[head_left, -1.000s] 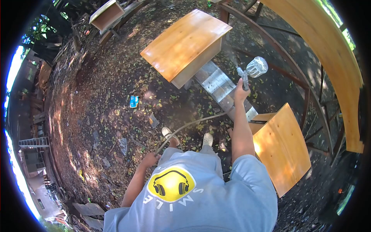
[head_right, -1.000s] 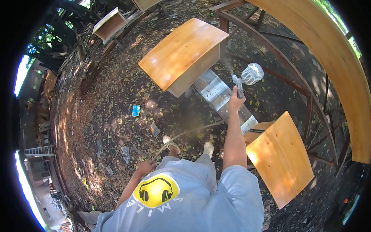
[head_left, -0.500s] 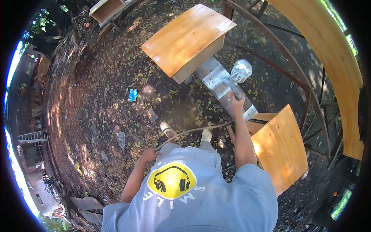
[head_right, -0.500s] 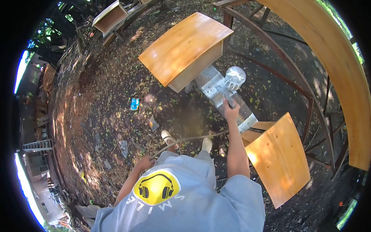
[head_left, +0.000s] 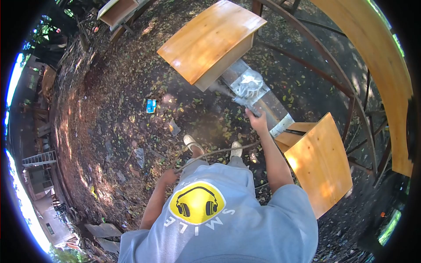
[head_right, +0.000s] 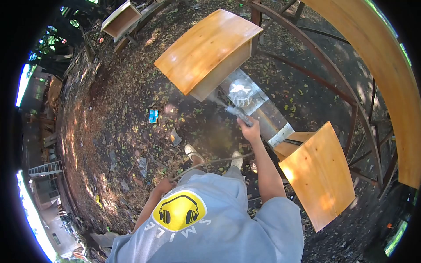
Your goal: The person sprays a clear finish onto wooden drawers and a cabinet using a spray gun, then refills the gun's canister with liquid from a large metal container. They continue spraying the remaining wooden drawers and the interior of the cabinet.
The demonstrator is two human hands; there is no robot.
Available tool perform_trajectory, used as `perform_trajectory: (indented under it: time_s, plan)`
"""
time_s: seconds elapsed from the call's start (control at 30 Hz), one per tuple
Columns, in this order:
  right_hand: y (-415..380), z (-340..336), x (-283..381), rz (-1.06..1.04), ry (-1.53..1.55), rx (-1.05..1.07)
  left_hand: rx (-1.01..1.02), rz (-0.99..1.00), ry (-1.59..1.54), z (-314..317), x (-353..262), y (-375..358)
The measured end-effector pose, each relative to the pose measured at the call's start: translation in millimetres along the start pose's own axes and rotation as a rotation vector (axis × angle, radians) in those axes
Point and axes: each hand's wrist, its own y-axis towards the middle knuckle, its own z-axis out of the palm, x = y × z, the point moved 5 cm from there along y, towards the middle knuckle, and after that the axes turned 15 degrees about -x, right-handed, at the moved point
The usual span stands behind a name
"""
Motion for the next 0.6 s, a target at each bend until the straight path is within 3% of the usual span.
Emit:
perform_trajectory:
  time_s: [0.1,0.2,0.33,0.4,0.6]
  plan:
    - [37.9,-2.5,-17.9,-0.083,-0.147,-0.128,-0.037,-0.047,-0.058,-7.9,-14.7,-6.2]
    - [75.0,-6.4,-11.9,-0.032,-0.043,-0.245,-0.062,-0.024,-0.092,-19.0,-31.7,-10.8]
    - [124.0,-12.8,-17.8,-0.021,-0.150,-0.389,-0.078,-0.016,-0.143,-35.2,-57.5,-17.9]
    - [138.0,-14.5,-10.4,-0.124,-0.164,-0.478,-0.092,0.007,-0.161,-30.6,-55.0,-10.8]
    - [154.9,-20.8,-5.5,-0.038,-0.301,-0.609,-0.072,0.002,-0.218,-40.5,-66.2,-8.4]
